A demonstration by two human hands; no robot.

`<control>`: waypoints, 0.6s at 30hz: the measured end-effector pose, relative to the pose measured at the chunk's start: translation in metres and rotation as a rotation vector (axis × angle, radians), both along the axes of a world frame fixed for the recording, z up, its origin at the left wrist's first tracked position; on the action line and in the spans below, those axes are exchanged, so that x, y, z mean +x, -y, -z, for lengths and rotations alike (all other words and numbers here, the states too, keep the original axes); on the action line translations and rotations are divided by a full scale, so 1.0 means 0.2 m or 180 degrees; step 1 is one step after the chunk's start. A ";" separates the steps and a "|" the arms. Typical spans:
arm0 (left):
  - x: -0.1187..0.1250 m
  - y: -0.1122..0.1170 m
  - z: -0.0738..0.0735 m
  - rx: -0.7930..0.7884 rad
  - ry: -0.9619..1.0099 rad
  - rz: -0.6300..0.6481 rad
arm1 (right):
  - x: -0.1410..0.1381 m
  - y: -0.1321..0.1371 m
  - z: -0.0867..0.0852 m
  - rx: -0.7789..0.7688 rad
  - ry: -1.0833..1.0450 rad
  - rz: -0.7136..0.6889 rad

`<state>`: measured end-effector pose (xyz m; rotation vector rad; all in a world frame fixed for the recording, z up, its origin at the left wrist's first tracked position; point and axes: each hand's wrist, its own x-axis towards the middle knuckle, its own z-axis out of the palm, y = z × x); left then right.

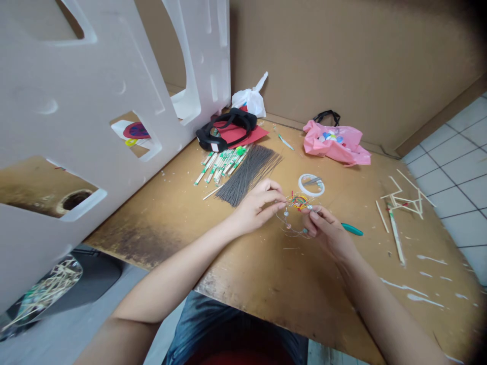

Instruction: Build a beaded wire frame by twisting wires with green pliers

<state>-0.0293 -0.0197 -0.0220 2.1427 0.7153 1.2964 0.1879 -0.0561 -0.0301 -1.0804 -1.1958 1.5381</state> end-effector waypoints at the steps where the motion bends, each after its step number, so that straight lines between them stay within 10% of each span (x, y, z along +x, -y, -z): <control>1: 0.00 0.00 0.00 0.0014 -0.0011 -0.0042 | 0.00 0.00 0.00 -0.0003 0.0012 -0.0014; 18: 0.01 0.01 0.00 -0.0184 0.0216 0.0008 | 0.00 0.01 -0.01 -0.0208 -0.0124 -0.0112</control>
